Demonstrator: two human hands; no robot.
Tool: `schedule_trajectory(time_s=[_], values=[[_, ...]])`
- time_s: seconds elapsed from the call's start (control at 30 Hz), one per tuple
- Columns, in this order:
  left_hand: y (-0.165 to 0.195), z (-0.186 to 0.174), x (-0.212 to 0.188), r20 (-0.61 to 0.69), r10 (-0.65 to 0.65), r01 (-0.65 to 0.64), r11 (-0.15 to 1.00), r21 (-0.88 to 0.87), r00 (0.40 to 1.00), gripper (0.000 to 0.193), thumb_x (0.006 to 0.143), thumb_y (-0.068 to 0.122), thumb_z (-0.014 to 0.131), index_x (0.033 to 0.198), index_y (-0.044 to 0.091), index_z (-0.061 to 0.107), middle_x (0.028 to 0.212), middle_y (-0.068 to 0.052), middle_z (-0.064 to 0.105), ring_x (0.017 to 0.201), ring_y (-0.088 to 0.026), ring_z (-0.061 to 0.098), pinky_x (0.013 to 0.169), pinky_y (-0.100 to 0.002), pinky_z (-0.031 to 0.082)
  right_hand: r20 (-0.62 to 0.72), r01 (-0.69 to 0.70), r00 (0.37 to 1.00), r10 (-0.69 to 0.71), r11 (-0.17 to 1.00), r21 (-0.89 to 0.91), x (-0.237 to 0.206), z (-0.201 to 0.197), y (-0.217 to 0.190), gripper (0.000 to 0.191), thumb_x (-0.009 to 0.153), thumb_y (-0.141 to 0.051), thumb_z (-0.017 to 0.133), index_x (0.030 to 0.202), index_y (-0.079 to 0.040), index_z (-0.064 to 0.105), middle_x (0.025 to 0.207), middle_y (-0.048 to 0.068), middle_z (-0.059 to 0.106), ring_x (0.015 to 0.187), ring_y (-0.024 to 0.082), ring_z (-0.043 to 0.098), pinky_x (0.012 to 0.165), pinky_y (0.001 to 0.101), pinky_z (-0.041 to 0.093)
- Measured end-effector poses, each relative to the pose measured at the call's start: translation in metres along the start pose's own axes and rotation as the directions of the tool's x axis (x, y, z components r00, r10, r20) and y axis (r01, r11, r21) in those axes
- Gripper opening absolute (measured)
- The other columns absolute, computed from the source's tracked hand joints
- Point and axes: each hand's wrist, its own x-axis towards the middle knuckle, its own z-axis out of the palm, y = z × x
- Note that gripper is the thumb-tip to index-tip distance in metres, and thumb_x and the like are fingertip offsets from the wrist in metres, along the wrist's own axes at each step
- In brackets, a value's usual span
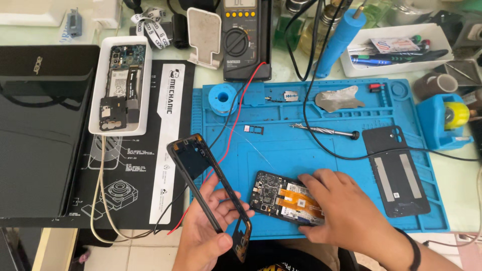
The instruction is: The person uses a screwdriver to pry and adjust internal components of a disassembled smartphone on a blue work mat. They repeatedly lift and reseat a ribbon cable and other parts while holding the phone steady with the other hand.
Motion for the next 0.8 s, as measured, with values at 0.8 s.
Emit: schedule_trajectory(time_s=[0.8], values=[[-0.003, 0.002, -0.006, 0.081, -0.057, 0.05, 0.995, 0.087, 0.995, 0.116, 0.068, 0.034, 0.089, 0.16, -0.002, 0.028, 0.13, -0.024, 0.056, 0.12, -0.036, 0.059, 0.101, -0.058, 0.051, -0.215, -0.279, 0.942, 0.256, 0.957, -0.079, -0.031, -0.032, -0.004, 0.09, 0.049, -0.042, 0.092, 0.129, -0.011, 0.064, 0.116, 0.012, 0.06, 0.088, 0.037, 0.068, 0.072, 0.0452, 0.057]])
